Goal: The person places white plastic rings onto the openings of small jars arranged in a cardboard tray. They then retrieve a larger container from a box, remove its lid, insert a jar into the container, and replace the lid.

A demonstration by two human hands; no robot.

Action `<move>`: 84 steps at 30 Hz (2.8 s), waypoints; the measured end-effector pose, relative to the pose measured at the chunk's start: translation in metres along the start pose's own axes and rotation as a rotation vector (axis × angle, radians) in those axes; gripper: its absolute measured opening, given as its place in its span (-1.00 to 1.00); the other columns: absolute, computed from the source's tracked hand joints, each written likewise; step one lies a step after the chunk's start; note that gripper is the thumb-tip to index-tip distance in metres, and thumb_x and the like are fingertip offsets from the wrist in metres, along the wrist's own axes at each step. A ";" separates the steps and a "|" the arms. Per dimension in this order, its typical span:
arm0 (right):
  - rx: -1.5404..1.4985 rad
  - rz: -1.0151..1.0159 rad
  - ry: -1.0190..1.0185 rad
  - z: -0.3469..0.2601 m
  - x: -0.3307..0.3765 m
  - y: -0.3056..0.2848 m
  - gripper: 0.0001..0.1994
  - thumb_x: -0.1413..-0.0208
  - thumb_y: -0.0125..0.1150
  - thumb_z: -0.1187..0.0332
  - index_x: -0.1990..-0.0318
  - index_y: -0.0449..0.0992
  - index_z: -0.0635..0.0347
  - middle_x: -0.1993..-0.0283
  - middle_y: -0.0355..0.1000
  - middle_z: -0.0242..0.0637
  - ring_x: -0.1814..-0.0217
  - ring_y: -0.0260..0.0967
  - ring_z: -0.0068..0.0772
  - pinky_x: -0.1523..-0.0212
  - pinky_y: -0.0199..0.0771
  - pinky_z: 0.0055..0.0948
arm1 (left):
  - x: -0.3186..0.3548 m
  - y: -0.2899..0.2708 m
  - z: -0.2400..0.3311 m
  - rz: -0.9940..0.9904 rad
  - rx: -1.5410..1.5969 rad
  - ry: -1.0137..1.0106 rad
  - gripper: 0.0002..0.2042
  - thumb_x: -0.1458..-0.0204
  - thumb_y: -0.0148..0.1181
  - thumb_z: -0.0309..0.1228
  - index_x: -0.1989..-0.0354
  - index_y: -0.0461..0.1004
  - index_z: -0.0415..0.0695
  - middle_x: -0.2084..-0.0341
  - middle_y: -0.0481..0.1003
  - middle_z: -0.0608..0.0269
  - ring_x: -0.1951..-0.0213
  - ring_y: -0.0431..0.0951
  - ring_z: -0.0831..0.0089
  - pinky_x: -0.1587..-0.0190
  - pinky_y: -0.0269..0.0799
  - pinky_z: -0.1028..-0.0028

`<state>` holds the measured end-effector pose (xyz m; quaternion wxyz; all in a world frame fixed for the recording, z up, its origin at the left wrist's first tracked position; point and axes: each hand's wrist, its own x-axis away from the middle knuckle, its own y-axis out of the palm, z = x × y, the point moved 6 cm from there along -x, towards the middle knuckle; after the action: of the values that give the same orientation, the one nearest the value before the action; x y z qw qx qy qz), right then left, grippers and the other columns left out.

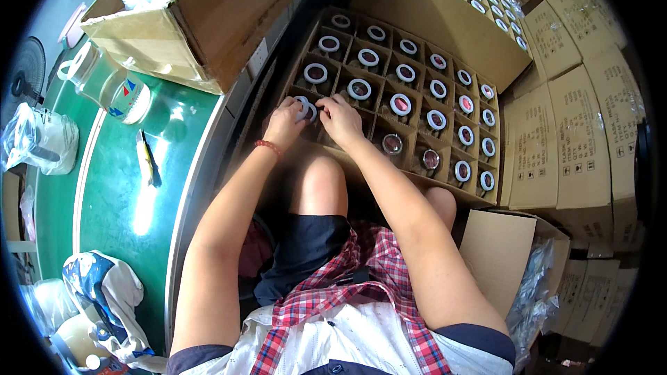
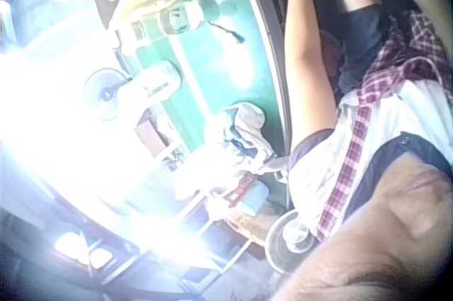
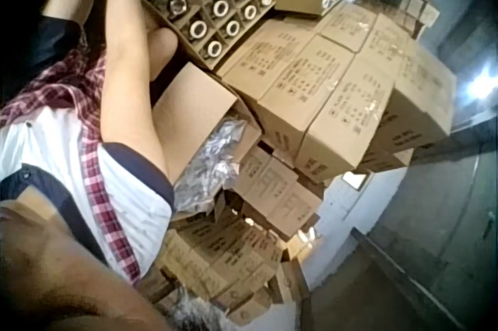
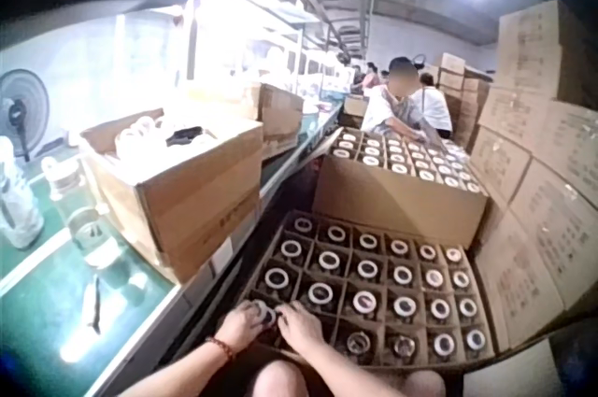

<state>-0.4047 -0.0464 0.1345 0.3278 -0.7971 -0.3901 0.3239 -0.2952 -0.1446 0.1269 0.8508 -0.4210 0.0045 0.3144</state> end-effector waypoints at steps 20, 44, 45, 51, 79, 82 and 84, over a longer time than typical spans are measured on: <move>-0.692 -0.443 -0.014 -0.051 0.040 -0.066 -0.72 -0.08 0.13 0.46 0.04 0.52 0.24 0.25 0.51 -0.31 0.26 0.43 -0.51 0.14 0.43 -0.54 | 0.079 -0.031 0.090 -0.215 1.027 -0.349 -0.82 -0.08 0.24 -0.35 0.25 0.41 -0.15 0.45 0.50 0.35 0.45 0.48 0.67 0.51 0.36 0.67; 0.381 -0.052 -0.380 0.014 0.080 -0.060 -0.88 0.04 0.20 0.37 0.32 0.57 0.09 0.02 0.41 -0.40 -0.06 0.28 -0.26 0.02 0.23 -0.22 | 0.131 -0.017 0.048 0.380 1.618 -0.683 -0.74 -0.12 -0.04 -0.51 0.00 0.34 -0.14 0.23 0.51 0.12 0.27 0.59 0.37 0.45 0.55 0.52; 0.389 -0.048 -0.348 0.018 0.077 -0.059 -0.88 0.04 0.19 0.37 0.32 0.57 0.08 0.02 0.41 -0.41 -0.06 0.28 -0.26 0.02 0.23 -0.22 | 0.131 -0.016 0.046 0.369 1.604 -0.672 -0.75 -0.12 -0.04 -0.51 0.01 0.35 -0.15 0.25 0.51 0.13 0.30 0.58 0.37 0.48 0.54 0.53; 0.453 -0.076 -0.261 0.024 0.062 -0.052 -0.79 0.04 0.16 0.40 0.20 0.56 0.02 0.09 0.41 -0.42 -0.04 0.30 -0.29 0.03 0.25 -0.26 | 0.122 -0.021 0.037 0.287 1.222 -0.514 -0.86 -0.12 -0.02 -0.52 0.15 0.34 -0.18 0.38 0.53 0.20 0.51 0.55 0.49 0.61 0.42 0.61; 0.398 0.141 -0.244 0.044 0.064 -0.057 -0.76 0.02 0.22 0.27 0.16 0.54 0.03 0.08 0.45 -0.46 -0.10 0.27 -0.34 -0.12 0.09 -0.04 | 0.007 0.040 0.081 -0.198 -0.214 -0.178 -0.63 0.09 0.12 -0.41 0.03 0.54 0.07 0.35 0.57 -0.02 0.34 0.58 0.13 0.21 0.49 0.24; 0.391 0.018 -0.211 0.050 0.058 -0.052 -0.71 0.03 0.22 0.29 0.09 0.52 0.02 0.03 0.42 -0.41 -0.14 0.24 -0.30 -0.13 0.09 -0.03 | -0.003 0.042 0.074 -0.284 -0.185 -0.205 -0.62 0.09 0.09 -0.45 0.02 0.53 0.04 0.32 0.57 -0.04 0.34 0.60 0.17 0.17 0.49 0.21; 0.302 -0.038 -0.150 0.053 0.058 -0.052 -0.70 0.01 0.21 0.28 0.08 0.51 0.04 -0.02 0.40 -0.36 -0.12 0.26 -0.27 -0.13 0.12 -0.07 | -0.005 0.041 0.071 -0.315 -0.087 -0.258 -0.61 0.09 0.08 -0.48 0.02 0.52 0.00 0.34 0.57 -0.03 0.35 0.60 0.20 0.22 0.51 0.23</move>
<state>-0.4390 0.0409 0.1292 0.4199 -0.7049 -0.3751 0.4314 -0.3395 -0.0783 0.1449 0.8640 -0.4090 -0.1841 0.2287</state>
